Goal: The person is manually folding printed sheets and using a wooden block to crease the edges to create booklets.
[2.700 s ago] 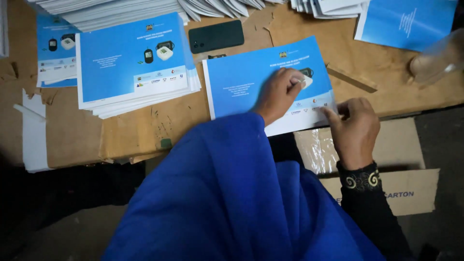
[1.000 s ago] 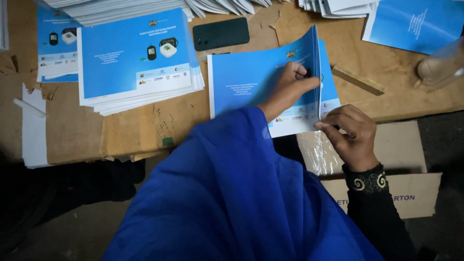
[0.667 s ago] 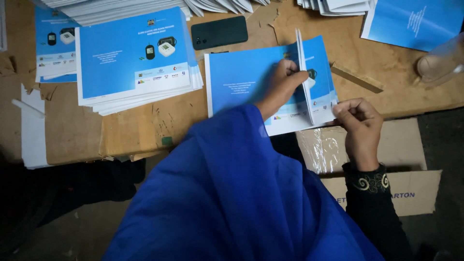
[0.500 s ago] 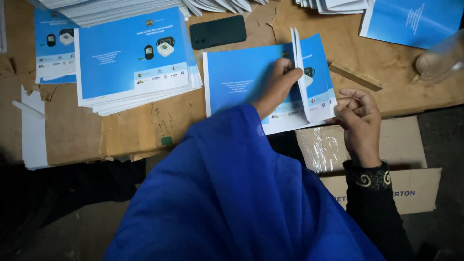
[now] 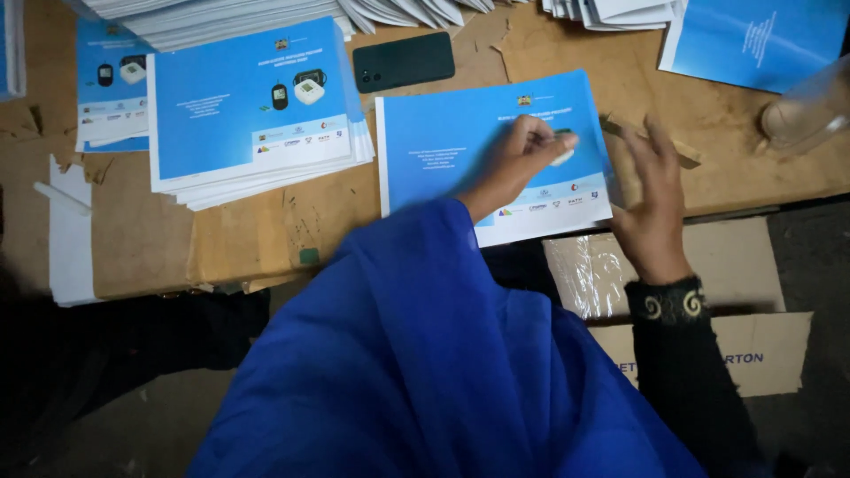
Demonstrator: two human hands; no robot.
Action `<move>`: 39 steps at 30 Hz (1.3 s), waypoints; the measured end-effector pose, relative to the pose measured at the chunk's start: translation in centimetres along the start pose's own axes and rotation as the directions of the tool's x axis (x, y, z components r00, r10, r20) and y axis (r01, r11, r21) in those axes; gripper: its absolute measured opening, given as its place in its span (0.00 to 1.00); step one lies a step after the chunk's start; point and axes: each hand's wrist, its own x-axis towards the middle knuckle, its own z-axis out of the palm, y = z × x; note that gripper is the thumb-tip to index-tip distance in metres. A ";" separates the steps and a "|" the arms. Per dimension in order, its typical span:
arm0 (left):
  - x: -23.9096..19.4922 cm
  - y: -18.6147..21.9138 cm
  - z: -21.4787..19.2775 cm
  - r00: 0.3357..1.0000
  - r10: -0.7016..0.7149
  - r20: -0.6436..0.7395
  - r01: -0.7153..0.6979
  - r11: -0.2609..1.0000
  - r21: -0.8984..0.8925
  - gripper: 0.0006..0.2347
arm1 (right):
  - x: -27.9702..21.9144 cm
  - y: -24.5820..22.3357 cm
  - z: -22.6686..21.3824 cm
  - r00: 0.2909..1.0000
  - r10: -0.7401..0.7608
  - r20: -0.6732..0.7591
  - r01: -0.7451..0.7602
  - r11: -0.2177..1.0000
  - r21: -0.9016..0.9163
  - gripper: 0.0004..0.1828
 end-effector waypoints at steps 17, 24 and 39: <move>-10.0 19.7 -13.5 0.781 0.617 0.099 -0.622 0.752 0.219 0.16 | 6.7 -0.5 -2.5 0.808 0.045 -0.588 0.203 0.915 0.349 0.19; -9.1 11.3 -12.0 0.949 0.225 -0.220 -0.165 0.950 0.264 0.18 | 2.8 0.3 1.2 0.880 0.298 -0.370 -0.082 0.861 0.501 0.18; -11.4 6.8 -10.1 0.944 0.205 -0.258 -0.045 0.856 0.515 0.19 | -1.5 -4.8 3.2 0.976 0.129 -0.176 -0.084 0.966 0.244 0.19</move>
